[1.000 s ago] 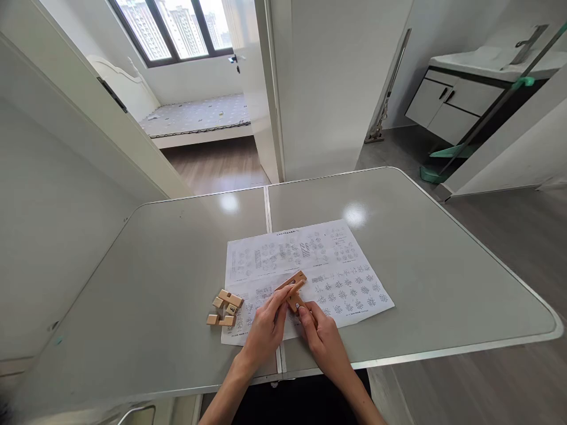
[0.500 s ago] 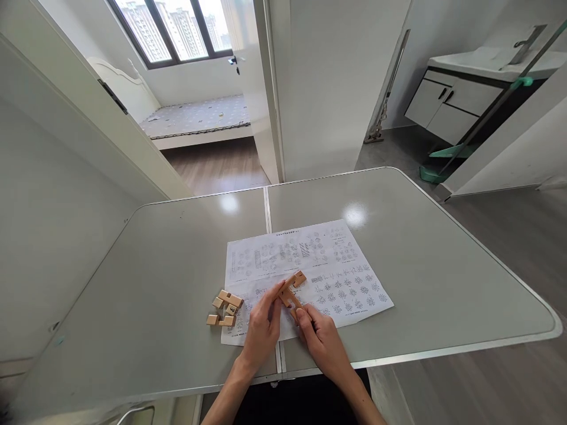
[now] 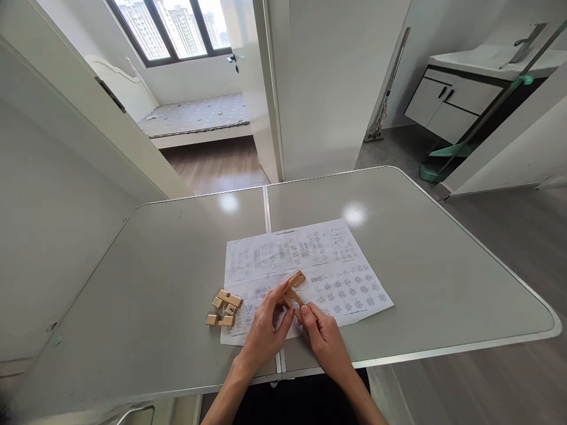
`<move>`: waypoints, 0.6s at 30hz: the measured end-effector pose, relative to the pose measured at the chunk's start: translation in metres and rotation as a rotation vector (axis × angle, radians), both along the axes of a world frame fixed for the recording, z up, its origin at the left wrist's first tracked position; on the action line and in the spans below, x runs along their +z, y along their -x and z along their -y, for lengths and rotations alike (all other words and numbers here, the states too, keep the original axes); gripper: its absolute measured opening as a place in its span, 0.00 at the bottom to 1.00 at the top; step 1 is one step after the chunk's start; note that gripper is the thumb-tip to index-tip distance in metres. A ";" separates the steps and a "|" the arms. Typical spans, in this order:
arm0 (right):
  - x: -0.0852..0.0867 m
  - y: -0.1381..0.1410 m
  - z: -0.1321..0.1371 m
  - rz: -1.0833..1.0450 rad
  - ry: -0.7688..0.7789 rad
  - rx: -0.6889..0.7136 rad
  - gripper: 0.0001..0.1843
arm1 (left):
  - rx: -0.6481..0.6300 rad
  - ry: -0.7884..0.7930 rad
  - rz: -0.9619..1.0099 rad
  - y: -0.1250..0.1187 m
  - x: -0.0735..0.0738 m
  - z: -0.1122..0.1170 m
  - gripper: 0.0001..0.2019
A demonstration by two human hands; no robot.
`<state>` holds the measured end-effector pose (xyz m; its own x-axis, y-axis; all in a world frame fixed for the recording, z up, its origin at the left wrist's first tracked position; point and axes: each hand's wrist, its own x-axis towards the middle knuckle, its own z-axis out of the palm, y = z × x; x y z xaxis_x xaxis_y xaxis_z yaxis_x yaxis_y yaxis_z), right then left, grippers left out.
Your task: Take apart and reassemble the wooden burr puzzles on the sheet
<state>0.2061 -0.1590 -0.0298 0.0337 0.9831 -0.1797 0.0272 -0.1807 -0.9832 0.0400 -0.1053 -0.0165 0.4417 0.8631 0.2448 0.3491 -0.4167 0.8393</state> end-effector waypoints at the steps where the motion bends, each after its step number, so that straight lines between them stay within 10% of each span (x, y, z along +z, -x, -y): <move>1: -0.001 0.000 0.000 -0.003 0.002 0.004 0.26 | 0.000 0.000 -0.004 0.000 -0.001 0.000 0.29; 18: 0.001 0.000 -0.001 0.155 -0.049 -0.015 0.29 | 0.007 -0.083 -0.033 0.000 -0.002 -0.002 0.26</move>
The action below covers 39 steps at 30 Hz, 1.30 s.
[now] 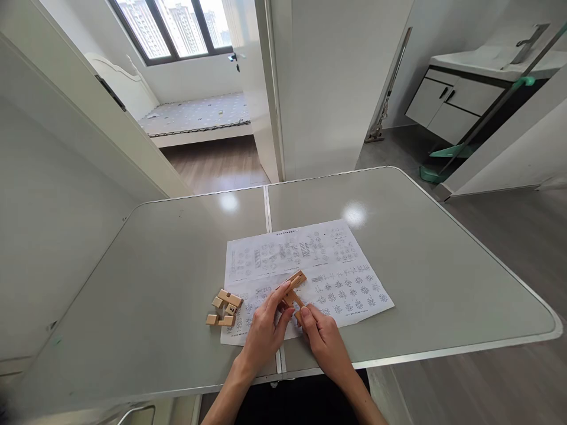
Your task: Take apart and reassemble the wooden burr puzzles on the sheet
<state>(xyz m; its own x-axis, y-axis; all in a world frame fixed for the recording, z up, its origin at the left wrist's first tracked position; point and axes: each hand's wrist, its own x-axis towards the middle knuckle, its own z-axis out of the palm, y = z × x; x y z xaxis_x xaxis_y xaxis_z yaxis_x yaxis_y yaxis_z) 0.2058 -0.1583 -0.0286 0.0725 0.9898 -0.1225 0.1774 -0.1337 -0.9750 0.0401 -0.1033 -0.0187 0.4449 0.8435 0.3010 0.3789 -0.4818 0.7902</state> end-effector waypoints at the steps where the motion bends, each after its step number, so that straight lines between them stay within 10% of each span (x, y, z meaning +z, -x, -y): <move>1: 0.001 0.000 0.000 -0.002 0.003 0.004 0.29 | -0.003 0.002 0.005 0.000 0.000 0.000 0.26; 39: 0.000 -0.004 0.001 -0.045 0.019 0.077 0.27 | -0.080 0.163 0.129 0.001 0.000 0.002 0.23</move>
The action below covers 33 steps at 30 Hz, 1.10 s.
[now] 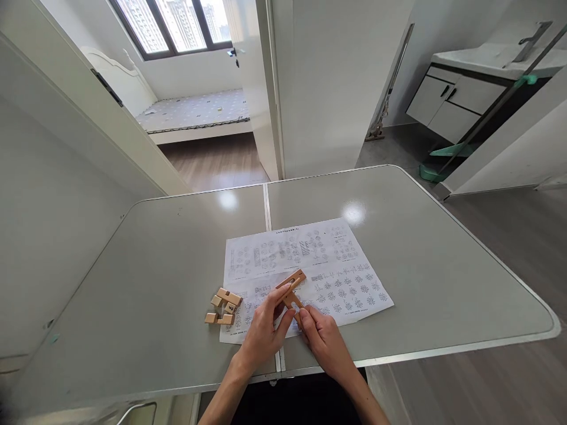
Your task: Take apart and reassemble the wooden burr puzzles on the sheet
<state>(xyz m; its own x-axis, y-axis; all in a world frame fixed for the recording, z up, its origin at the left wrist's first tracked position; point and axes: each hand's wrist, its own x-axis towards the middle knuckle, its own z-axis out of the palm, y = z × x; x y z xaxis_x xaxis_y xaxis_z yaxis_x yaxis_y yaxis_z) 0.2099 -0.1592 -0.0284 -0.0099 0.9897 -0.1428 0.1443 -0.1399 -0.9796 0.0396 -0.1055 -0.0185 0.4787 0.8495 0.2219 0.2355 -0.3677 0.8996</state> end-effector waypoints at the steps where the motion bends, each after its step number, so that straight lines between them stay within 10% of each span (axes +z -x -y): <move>1: 0.001 0.000 0.000 0.001 -0.002 0.003 0.27 | -0.010 0.014 0.008 0.000 0.001 0.000 0.23; 33: -0.004 0.000 -0.002 -0.017 0.003 0.013 0.28 | 0.089 -0.319 -0.226 -0.004 -0.003 0.000 0.17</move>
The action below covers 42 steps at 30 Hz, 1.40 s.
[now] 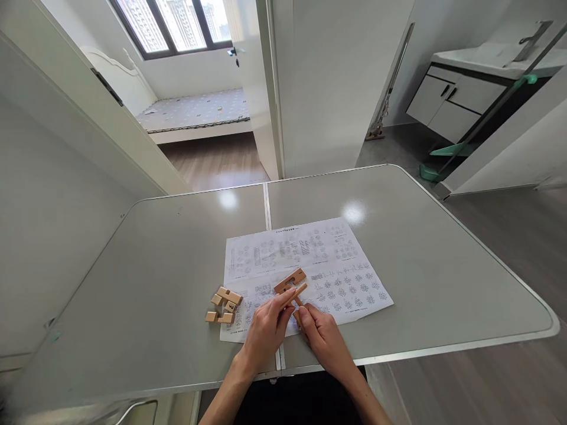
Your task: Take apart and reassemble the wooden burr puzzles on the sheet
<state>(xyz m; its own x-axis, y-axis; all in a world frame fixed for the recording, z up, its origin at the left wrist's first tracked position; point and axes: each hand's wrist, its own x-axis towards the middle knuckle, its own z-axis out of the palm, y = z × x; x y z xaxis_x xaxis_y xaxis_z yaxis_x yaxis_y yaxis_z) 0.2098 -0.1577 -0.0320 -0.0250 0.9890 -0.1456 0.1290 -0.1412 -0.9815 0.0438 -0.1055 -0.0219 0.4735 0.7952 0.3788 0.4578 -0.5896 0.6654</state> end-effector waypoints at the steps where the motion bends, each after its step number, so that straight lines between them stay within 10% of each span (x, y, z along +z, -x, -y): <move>1: 0.000 0.000 0.000 -0.002 -0.001 -0.001 0.28 | 0.002 -0.007 -0.005 0.000 0.000 0.000 0.17; 42: 0.008 -0.002 0.002 -0.052 0.034 -0.038 0.31 | -0.088 0.176 0.037 0.004 0.007 0.005 0.17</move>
<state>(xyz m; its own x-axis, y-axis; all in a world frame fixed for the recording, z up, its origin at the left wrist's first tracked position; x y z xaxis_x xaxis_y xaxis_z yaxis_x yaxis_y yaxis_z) 0.2114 -0.1596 -0.0239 0.0042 0.9839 -0.1787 0.0717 -0.1786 -0.9813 0.0402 -0.1101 -0.0145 0.5327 0.8066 0.2561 0.3823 -0.4993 0.7775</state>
